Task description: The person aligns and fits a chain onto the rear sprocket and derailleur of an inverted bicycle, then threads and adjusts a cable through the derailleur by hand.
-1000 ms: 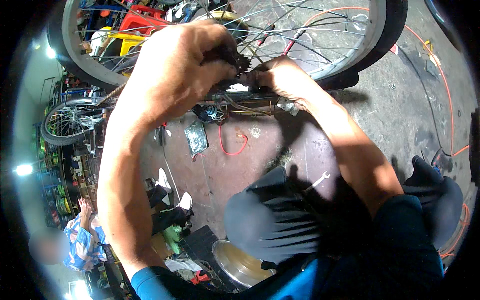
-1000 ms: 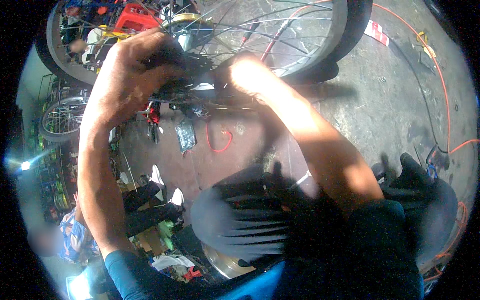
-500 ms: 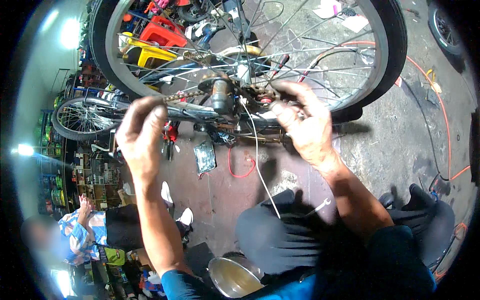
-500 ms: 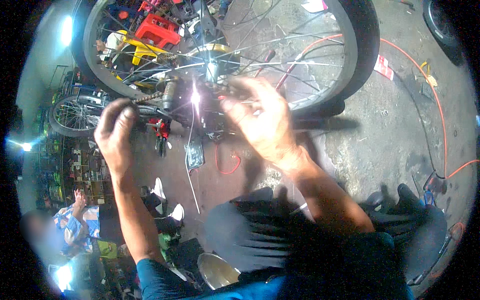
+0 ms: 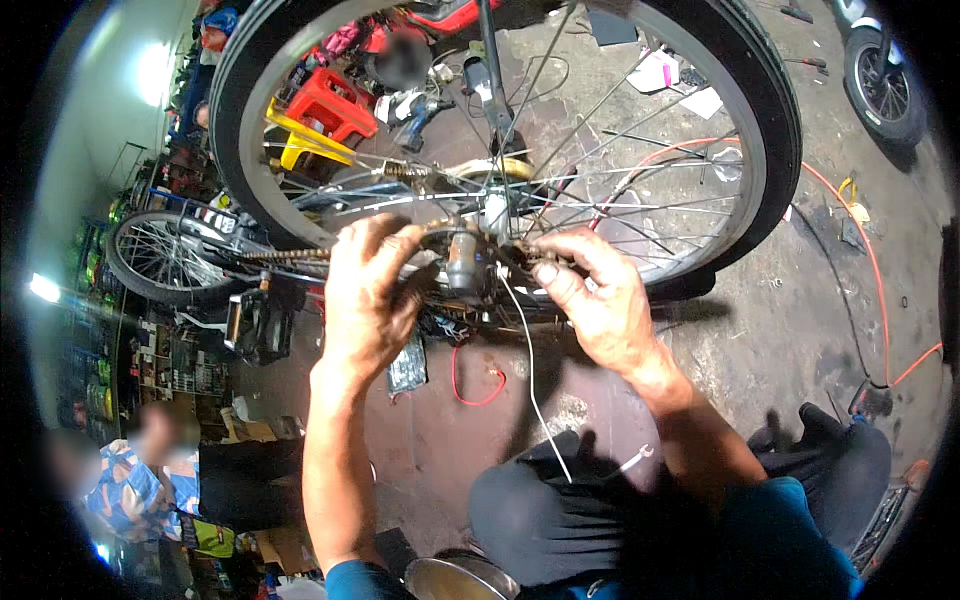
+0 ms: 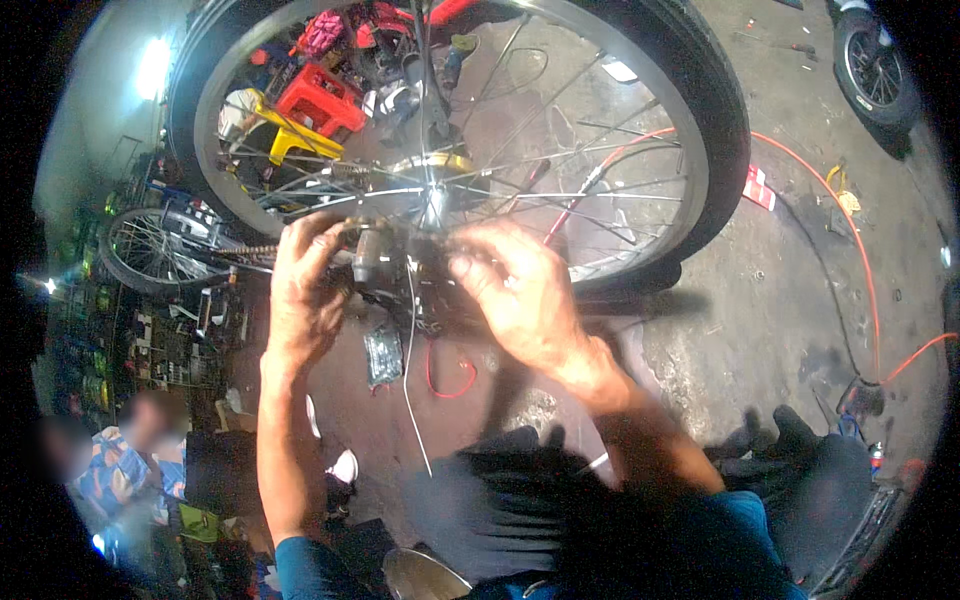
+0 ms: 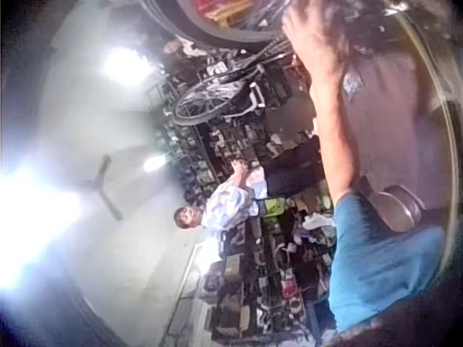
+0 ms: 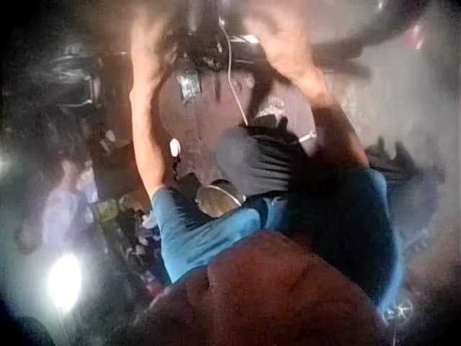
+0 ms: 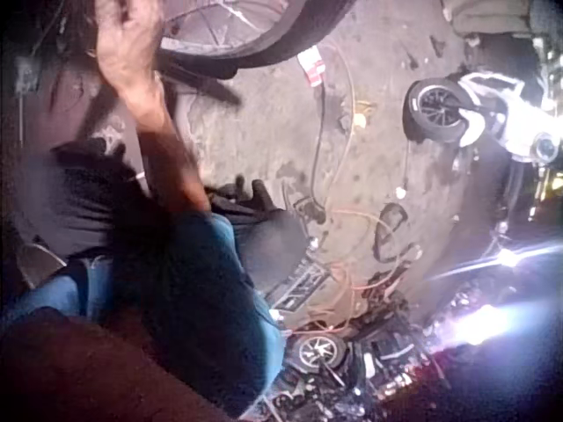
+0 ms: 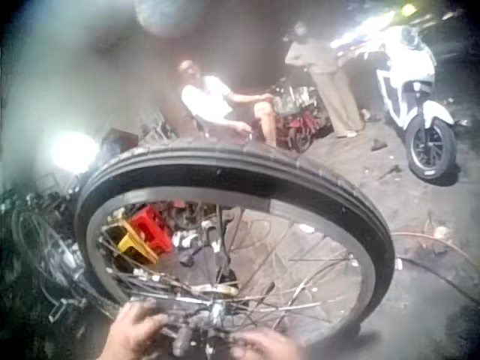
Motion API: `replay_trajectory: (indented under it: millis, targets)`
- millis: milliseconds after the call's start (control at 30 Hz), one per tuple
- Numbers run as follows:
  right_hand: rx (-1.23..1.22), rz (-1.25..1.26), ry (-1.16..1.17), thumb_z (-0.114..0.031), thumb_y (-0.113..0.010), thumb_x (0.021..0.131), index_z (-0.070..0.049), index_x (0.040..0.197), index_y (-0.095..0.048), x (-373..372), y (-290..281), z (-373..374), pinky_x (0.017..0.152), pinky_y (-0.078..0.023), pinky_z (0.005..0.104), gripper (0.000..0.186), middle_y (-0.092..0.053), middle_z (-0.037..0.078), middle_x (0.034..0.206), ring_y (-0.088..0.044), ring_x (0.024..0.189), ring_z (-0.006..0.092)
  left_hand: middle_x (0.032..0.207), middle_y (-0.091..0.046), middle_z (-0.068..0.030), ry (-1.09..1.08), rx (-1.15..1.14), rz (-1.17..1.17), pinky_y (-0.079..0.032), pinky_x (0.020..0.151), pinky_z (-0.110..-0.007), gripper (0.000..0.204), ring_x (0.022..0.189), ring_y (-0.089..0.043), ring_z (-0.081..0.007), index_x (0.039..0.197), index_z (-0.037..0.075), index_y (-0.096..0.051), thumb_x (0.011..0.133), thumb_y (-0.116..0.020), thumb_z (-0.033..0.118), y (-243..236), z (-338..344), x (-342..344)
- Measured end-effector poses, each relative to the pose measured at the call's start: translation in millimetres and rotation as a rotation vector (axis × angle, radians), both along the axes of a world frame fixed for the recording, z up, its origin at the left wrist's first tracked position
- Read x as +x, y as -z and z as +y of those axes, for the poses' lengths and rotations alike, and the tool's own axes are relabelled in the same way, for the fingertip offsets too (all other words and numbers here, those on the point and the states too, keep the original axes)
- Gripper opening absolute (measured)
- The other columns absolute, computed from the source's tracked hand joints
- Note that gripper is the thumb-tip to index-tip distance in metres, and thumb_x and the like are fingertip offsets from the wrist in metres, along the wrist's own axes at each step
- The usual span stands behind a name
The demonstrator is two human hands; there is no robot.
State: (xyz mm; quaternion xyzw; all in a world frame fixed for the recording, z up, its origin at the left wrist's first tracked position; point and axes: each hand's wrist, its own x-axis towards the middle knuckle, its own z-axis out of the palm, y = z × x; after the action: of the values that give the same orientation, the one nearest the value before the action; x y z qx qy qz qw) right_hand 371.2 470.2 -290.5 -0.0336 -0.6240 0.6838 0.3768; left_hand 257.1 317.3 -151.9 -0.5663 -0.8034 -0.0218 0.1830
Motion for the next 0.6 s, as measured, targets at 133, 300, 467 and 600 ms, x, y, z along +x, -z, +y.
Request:
replay_trajectory:
  millis: [133, 300, 467, 600]
  targets:
    - [0.023, 0.052, -0.026, -0.018, -0.064, 0.083, 0.001, 0.104, -0.060, 1, -2, 3, 0.082, -0.045, 0.0315, 0.028, -0.061, 0.011, 0.098, -0.059, 0.090, 0.0212, 0.094, -0.056, -0.0123, -0.022, -0.051, -0.132, -0.040, 0.079, -0.038, 0.039, 0.089, -0.051, -0.0309, 0.103, 0.006, -0.060, 0.065, -0.066, 0.000, 4, 9, 0]
    - [-0.044, 0.064, -0.174, -0.015, -0.064, 0.082, 0.001, 0.105, -0.060, -3, -6, 10, 0.081, -0.046, 0.0316, 0.028, -0.062, 0.012, 0.097, -0.059, 0.091, 0.0218, 0.085, -0.053, -0.0099, -0.068, -0.074, -0.262, -0.043, 0.071, -0.032, 0.033, 0.080, -0.052, -0.0263, 0.096, 0.003, -0.059, 0.067, -0.056, -0.012, -20, 23, 2]
    - [-0.098, 0.072, -0.213, -0.015, -0.062, 0.083, -0.003, 0.105, -0.061, -7, -3, 7, 0.076, -0.048, 0.0356, 0.025, -0.061, 0.015, 0.098, -0.061, 0.089, 0.0293, 0.086, -0.056, -0.0093, -0.137, -0.053, -0.378, -0.045, 0.071, -0.029, 0.022, 0.079, -0.055, -0.0221, 0.095, 0.002, -0.059, 0.074, -0.059, -0.006, -22, 25, -2]
    - [-0.119, 0.038, -0.297, -0.014, -0.062, 0.082, -0.004, 0.107, -0.059, -6, -9, 11, 0.075, -0.049, 0.0352, 0.027, -0.061, 0.014, 0.098, -0.062, 0.087, 0.0279, 0.087, -0.058, -0.0076, -0.231, 0.034, -0.543, -0.045, 0.072, -0.028, 0.019, 0.080, -0.055, -0.0165, 0.094, -0.001, -0.057, 0.082, -0.066, 0.011, -22, 18, 0]
